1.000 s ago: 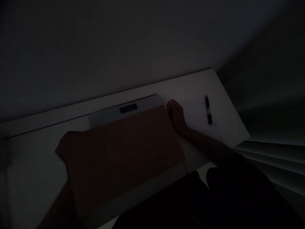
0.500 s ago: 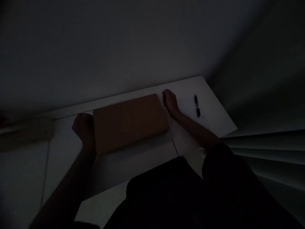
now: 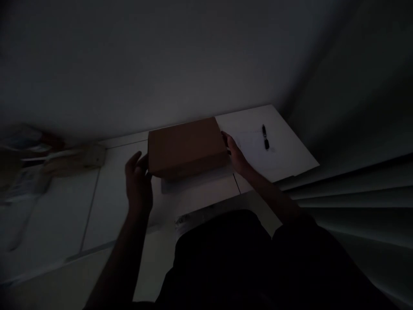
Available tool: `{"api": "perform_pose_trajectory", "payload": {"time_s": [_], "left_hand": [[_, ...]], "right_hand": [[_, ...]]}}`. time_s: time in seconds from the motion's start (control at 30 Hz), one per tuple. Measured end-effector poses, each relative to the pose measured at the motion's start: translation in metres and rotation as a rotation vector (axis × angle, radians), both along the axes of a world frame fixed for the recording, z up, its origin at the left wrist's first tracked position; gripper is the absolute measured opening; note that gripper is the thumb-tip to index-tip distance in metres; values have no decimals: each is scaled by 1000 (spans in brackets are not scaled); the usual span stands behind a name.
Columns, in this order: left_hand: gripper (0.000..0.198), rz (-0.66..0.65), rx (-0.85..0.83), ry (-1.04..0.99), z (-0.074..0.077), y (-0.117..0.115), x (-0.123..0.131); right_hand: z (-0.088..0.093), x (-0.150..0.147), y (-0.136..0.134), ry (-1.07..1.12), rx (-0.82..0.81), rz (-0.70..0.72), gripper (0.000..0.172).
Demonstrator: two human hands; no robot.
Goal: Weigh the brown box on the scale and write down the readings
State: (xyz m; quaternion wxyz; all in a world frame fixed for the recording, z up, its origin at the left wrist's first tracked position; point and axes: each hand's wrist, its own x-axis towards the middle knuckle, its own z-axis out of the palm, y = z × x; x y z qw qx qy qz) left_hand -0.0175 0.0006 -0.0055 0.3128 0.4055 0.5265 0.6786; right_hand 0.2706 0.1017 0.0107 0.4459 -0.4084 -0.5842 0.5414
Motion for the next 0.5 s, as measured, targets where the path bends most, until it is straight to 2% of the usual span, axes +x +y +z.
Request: {"api": "perform_pose_trajectory", "payload": {"time_s": [0.1,0.23,0.5], "left_hand": [[69,-55,-22,28,-7,-7,7],[67,-136,-38,114,-13,-10,12],[74,-92,-31,381,0,-14,22]], "right_hand": [[-2,-2,-14,-45,68,45,86],[-7,-2,-22,-162,94,34,87],[-18,-12,-24,-198,111,-48,97]]}}
